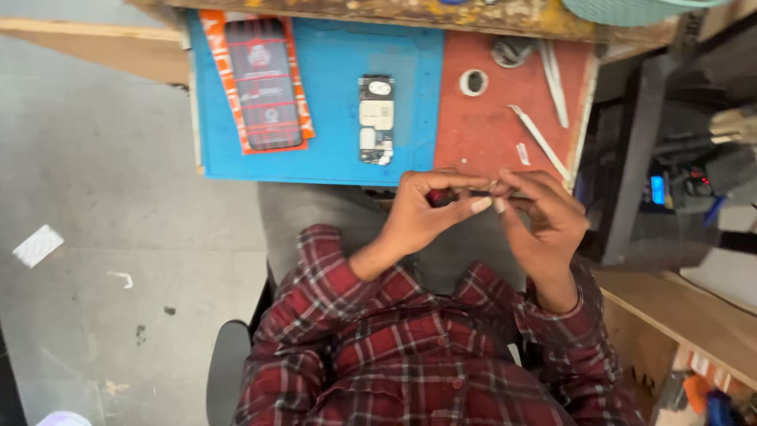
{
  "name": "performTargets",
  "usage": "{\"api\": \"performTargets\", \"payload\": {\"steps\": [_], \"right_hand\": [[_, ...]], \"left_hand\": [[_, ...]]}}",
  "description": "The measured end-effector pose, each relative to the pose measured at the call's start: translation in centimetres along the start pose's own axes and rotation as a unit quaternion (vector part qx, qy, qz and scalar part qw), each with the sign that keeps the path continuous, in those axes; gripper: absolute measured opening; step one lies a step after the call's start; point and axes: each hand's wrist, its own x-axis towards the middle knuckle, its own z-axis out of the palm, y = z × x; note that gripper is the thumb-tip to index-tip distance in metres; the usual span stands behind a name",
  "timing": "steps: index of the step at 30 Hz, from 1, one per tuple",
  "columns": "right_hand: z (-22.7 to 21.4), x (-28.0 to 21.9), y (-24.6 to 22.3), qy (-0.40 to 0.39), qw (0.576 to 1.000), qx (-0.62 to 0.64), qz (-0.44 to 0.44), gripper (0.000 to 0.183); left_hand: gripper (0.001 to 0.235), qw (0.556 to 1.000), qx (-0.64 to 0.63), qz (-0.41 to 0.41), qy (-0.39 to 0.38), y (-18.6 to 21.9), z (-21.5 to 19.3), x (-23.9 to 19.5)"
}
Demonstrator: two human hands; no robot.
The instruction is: The person works on a small electronic component on a blue mat, handling a tiny part with fingers and a blue-handled tool. They repeatedly position and adjust the part on the mat while using the tool to manipulate it, with a disassembled phone and other tools visible nearby.
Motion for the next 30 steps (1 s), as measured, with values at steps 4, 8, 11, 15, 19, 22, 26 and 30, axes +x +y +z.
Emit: {"api": "performTargets", "payload": {"steps": [4,8,11,15,19,22,26,30], "right_hand": [[1.3,0.4,-0.7,-0.015,0.996,-0.081,-0.028,0.031],[2.0,0.8,-0.8,-0.01,0.981,-0.182,-0.062,0.019],[1.4,0.5,-0.2,-0.004,0.971,-0.232,-0.058,0.017],[0.2,0.1,1.0,0.008,0.97,-0.238,-0.054,0.014],[-1.2,-0.5,1.6,0.024,0.968,-0.249,-0.031,0.012],[-2.2,-0.8,1.8,0.033,0.969,-0.243,-0.01,0.009],[-3.2,-1.1,1.9,0.048,0.968,-0.247,-0.008,0.007],[-4.3,-1.5,2.1,0.069,0.966,-0.25,0.005,0.005]], "left_hand": [[0.009,0.998,0.002,0.019,0.065,-1.1,-0.2,-0.3],[0.007,0.995,0.029,0.006,0.094,-1.0,-1.3,-0.7],[0.007,0.993,0.053,0.027,0.103,-0.8,-2.4,-0.8],[0.007,0.987,0.081,0.061,0.123,-0.3,-4.0,-0.3],[0.007,0.98,0.145,0.05,0.13,0.8,-5.3,0.5],[0.007,0.975,0.175,0.051,0.128,1.5,-6.4,1.6],[0.008,0.961,0.239,0.066,0.121,2.1,-8.2,3.0],[0.006,0.913,0.347,0.1,0.189,2.9,-10.9,6.1]]}}
